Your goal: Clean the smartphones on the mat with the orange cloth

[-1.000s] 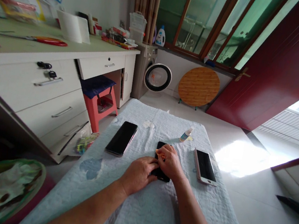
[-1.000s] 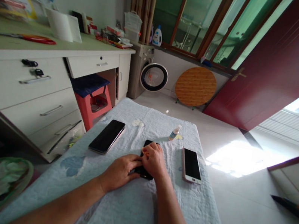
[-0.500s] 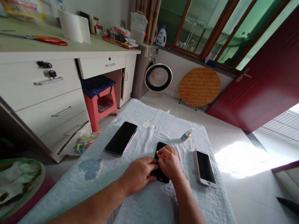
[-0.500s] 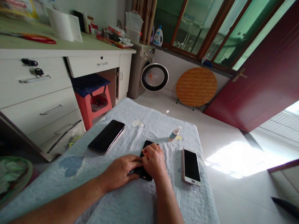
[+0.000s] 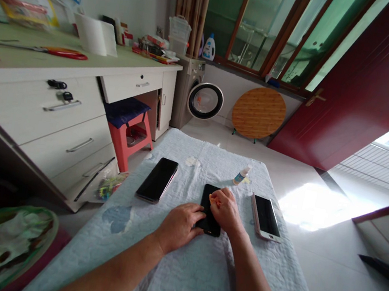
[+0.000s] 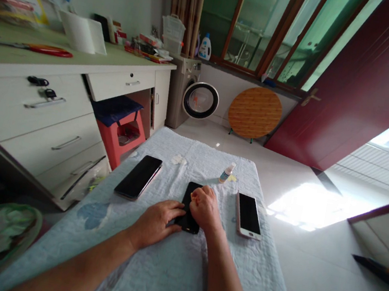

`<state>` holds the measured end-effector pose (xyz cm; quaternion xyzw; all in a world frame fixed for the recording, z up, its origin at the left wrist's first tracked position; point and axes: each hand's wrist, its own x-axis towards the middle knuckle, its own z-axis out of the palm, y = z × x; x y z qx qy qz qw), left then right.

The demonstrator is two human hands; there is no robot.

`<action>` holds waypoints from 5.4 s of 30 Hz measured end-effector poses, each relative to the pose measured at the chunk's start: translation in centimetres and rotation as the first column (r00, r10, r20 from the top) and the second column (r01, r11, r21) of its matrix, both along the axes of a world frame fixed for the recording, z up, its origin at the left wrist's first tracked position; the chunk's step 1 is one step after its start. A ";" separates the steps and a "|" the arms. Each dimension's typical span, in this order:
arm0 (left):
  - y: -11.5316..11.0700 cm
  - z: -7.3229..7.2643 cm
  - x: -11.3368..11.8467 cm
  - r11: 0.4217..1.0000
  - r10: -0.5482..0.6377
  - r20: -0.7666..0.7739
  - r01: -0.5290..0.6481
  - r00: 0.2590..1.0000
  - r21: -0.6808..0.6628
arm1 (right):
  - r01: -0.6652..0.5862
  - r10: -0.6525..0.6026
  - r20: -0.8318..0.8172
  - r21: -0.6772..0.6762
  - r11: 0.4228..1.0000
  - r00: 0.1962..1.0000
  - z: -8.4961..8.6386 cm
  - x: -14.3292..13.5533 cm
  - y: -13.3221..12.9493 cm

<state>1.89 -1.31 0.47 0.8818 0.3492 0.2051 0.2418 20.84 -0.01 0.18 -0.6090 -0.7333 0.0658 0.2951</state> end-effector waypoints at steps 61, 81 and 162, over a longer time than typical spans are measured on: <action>0.1 -0.2 0.0 0.999 -0.006 0.007 0.006 1.000 0.031 | 0.097 -0.097 -0.035 -0.009 0.995 0.995 -0.3 1.0 0.2; 0.2 -0.6 0.1 1.000 -0.001 0.014 0.001 1.000 0.020 | 0.101 -0.106 -0.037 -0.124 0.987 0.994 0.7 2.8 -0.1; 0.5 -0.4 0.1 1.000 0.017 0.046 -0.018 0.999 0.010 | -0.150 0.098 -0.144 -0.417 0.897 0.985 3.3 0.4 -1.2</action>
